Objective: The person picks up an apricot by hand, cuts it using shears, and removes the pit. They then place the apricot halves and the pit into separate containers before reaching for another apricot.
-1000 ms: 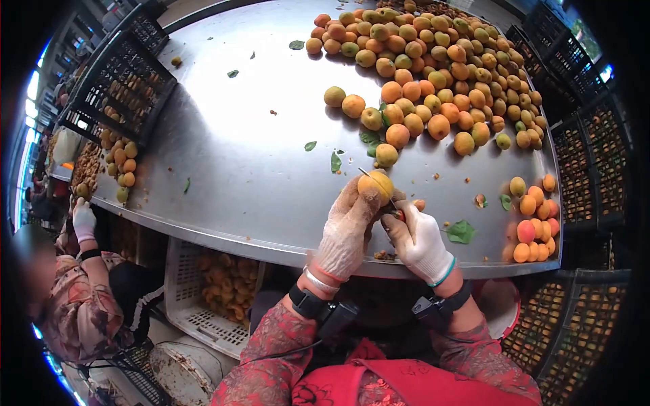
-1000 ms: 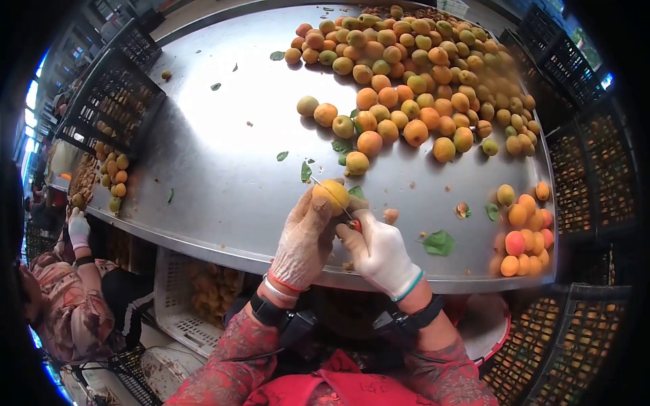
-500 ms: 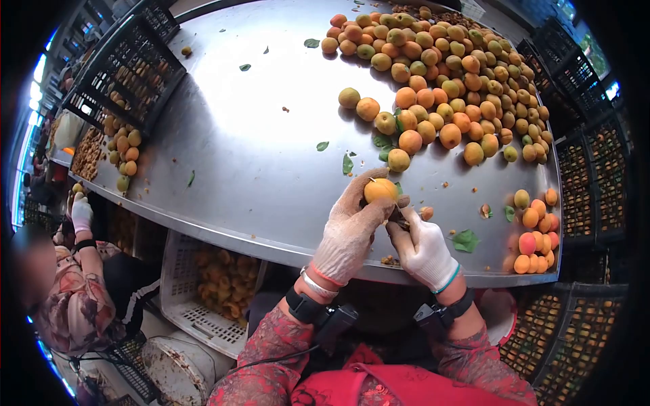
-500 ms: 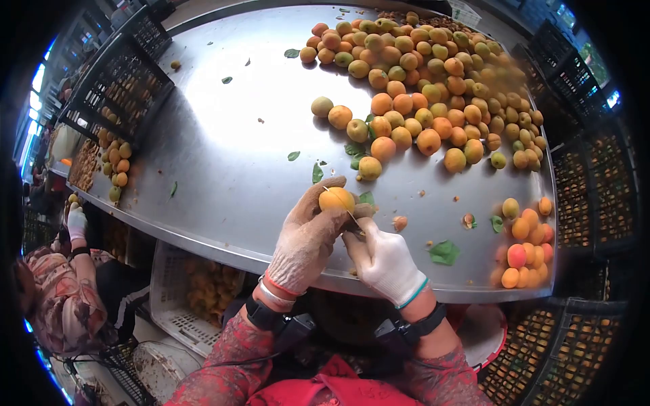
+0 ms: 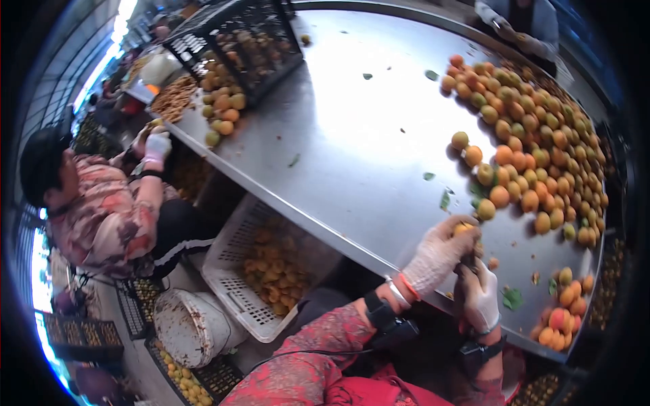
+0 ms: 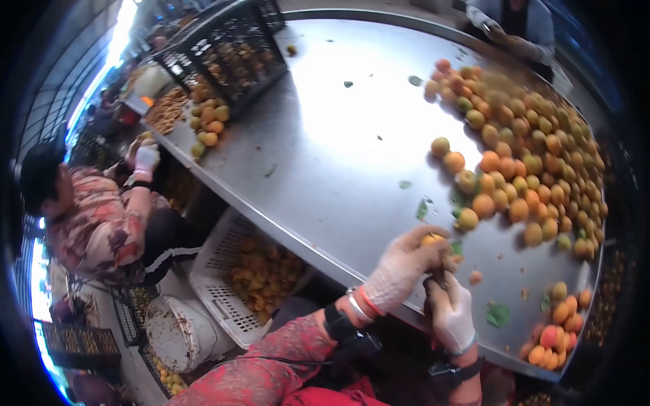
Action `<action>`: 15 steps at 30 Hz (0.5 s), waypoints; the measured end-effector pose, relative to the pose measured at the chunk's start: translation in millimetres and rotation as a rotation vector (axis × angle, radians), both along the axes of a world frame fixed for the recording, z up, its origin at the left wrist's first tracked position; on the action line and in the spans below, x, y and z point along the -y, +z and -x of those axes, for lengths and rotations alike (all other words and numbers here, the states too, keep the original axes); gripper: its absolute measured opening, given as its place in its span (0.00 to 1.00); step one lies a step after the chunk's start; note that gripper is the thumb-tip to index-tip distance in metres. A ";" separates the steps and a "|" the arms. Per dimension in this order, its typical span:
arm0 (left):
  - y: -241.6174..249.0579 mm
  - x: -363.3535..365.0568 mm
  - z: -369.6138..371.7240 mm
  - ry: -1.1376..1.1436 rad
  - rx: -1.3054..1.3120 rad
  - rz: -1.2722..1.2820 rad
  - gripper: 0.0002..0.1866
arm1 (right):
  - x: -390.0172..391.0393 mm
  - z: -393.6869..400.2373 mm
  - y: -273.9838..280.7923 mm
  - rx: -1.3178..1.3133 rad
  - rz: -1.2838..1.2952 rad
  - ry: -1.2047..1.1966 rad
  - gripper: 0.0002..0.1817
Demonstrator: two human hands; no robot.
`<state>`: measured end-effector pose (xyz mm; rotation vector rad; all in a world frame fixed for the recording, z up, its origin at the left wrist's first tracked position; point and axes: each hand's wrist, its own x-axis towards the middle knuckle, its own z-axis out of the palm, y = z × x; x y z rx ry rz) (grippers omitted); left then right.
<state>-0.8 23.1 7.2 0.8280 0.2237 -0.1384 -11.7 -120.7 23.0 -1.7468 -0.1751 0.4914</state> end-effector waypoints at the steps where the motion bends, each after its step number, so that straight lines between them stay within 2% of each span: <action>1: 1.8 -3.1 -0.1 -0.028 -0.017 -0.006 0.15 | -1.2 0.6 1.4 -0.022 -0.034 0.006 0.11; 5: 4.2 -5.4 -0.2 -0.074 -0.019 -0.015 0.17 | 0.2 3.9 2.4 -0.153 -0.107 -0.012 0.13; 8: 6.8 -7.7 0.7 -0.073 -0.021 -0.024 0.18 | 1.8 4.2 -6.7 -0.114 -0.147 -0.008 0.13; 13: 12.6 -6.4 2.1 -0.122 -0.013 0.056 0.18 | 0.0 5.7 18.6 -0.264 -0.140 -0.004 0.13; 15: 20.6 -11.7 3.0 -0.105 -0.026 0.001 0.20 | 2.6 3.2 10.1 -0.201 -0.118 0.023 0.11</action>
